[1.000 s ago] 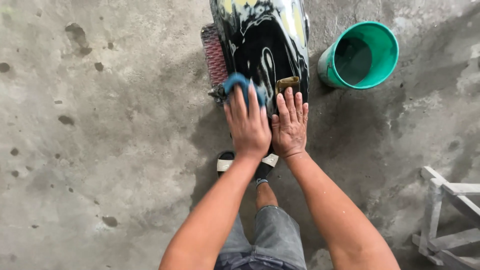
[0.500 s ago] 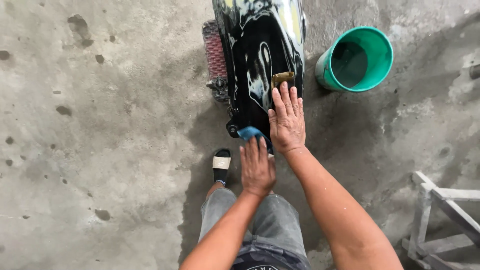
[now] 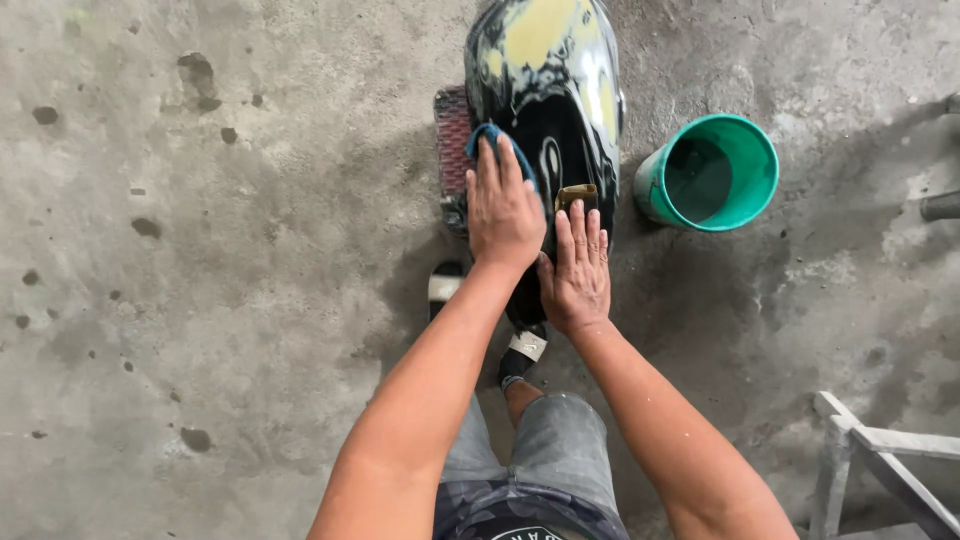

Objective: The person wipes a large metal sheet and a motorcycle fuel tank using a blue cloth and a sponge. They repeatedly dip the cloth into a green bucket of water, wring it out, and scrub the surfaces in a workshop area.

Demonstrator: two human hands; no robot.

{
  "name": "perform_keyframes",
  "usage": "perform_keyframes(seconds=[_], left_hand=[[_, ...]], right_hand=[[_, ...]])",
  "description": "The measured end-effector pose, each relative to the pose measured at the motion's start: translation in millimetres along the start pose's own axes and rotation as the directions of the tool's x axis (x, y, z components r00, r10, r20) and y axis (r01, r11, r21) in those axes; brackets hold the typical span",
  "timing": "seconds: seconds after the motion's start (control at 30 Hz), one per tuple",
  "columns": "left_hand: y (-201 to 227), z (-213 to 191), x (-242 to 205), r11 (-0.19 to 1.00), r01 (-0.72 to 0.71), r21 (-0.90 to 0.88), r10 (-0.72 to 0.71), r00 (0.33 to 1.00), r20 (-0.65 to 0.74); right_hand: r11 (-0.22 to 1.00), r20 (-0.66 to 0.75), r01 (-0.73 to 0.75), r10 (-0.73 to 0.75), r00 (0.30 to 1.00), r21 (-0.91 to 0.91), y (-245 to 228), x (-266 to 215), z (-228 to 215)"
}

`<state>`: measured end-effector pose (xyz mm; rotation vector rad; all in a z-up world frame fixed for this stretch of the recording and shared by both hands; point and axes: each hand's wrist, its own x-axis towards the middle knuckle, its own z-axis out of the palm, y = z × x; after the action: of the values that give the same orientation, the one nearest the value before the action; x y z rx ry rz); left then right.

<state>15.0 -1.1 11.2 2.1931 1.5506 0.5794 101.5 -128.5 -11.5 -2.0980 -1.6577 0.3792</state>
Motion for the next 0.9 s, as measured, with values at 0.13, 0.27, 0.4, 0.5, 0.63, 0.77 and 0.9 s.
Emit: perform_keyframes(seconds=[0.13, 0.27, 0.4, 0.5, 0.63, 0.77, 0.9], left_hand=[[-15.7, 9.7, 42.2, 0.995, 0.030, -0.097, -0.031, 0.999, -0.007], [-38.7, 18.5, 93.7, 0.976, 0.010, -0.216, -0.014, 1.000, -0.017], [-54.5, 17.5, 140.0, 0.967, -0.052, -0.251, 0.077, 0.993, 0.089], [-42.1, -8.0, 125.7, 0.953, -0.061, -0.297, 0.080, 0.995, 0.051], [-39.1, -32.3, 79.7, 0.936, -0.012, -0.353, 0.060, 0.990, 0.126], [-49.8, -21.1, 109.9, 0.934, -0.043, -0.354, 0.100, 0.984, 0.145], [-58.6, -20.9, 197.0, 0.908, -0.004, -0.418, 0.145, 0.941, 0.305]], right_hand=[[0.999, 0.021, 0.008, -0.008, 1.000, -0.038, -9.3, 36.3, -0.2], [0.997, 0.010, 0.067, -0.067, 0.998, -0.042, -23.0, 79.0, -2.2], [0.998, -0.074, 0.035, -0.038, 0.997, -0.048, -31.5, 86.0, 9.5], [0.997, -0.052, -0.010, 0.006, 0.999, -0.082, -33.1, 78.4, 8.8], [0.998, -0.078, 0.015, -0.019, 0.997, -0.054, -33.5, 87.3, 6.8], [0.996, -0.059, -0.004, -0.001, 0.998, -0.085, -32.9, 84.9, 9.8], [0.996, -0.045, -0.009, 0.005, 0.999, -0.094, -34.0, 80.4, 10.7]])
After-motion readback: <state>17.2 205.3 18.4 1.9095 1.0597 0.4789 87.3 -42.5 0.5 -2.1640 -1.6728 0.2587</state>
